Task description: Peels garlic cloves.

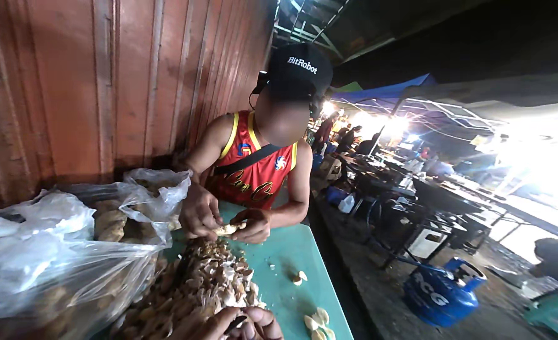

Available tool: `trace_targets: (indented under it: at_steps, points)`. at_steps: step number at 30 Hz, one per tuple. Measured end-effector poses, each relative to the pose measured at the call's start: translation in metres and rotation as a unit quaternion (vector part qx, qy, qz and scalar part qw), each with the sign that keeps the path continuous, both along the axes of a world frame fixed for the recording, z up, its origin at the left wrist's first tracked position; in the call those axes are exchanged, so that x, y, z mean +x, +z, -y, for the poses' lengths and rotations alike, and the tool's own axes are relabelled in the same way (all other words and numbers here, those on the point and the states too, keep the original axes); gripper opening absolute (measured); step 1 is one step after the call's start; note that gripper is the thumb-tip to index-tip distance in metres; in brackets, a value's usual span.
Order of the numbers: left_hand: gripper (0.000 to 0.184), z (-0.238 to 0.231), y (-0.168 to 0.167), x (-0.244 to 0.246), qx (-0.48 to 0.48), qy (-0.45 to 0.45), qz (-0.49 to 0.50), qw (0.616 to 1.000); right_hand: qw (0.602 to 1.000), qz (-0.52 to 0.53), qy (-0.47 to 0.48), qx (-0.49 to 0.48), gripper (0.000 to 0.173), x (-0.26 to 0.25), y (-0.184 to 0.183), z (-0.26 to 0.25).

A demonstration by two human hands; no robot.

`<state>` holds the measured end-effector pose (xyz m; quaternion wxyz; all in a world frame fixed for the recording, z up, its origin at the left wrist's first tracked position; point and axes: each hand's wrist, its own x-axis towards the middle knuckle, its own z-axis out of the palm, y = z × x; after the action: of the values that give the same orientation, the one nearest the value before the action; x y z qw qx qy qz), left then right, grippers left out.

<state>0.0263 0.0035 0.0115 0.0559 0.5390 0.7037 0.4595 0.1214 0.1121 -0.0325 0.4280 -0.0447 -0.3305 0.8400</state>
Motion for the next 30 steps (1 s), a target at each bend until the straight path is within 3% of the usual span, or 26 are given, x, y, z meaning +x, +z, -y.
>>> trace_targets:
  at_steps: [8, 13, 15, 18, 24, 27, 30]
  points:
    - [0.034, 0.003, 0.001, -0.003, 0.019, 0.034, -0.013, 0.999, 0.994, 0.033, 0.081, 0.067, 0.023, 0.011, 0.005, -0.007]
    - [0.036, 0.005, 0.002, 0.005, 0.045, 0.048, 0.001, 0.998, 0.982, 0.153, 0.076, 0.085, 0.043, 0.006, 0.018, -0.016]
    - [0.035, 0.003, -0.007, 0.005, 0.054, 0.072, -0.02, 0.996, 0.992, 0.111, 0.052, -0.004, 0.033, 0.008, 0.01, -0.011]
    - [0.037, -0.001, -0.011, 0.003, 0.04, 0.106, -0.057, 0.992, 0.994, 0.09, 0.018, -0.054, 0.034, 0.008, 0.01, -0.01]
    - [0.037, -0.004, 0.0, -0.001, -0.067, 0.155, -0.032, 0.985, 0.995, 0.093, 0.01, -0.034, 0.039, 0.009, 0.014, -0.018]
    - [0.032, -0.005, -0.001, 0.0, -0.064, 0.159, -0.031, 0.985, 0.994, 0.101, 0.004, -0.028, 0.033, 0.01, 0.017, -0.019]
    - [0.032, -0.004, 0.001, 0.0, -0.064, 0.151, -0.023, 0.986, 0.968, 0.209, -0.1, 0.101, 0.024, 0.014, 0.021, -0.025]
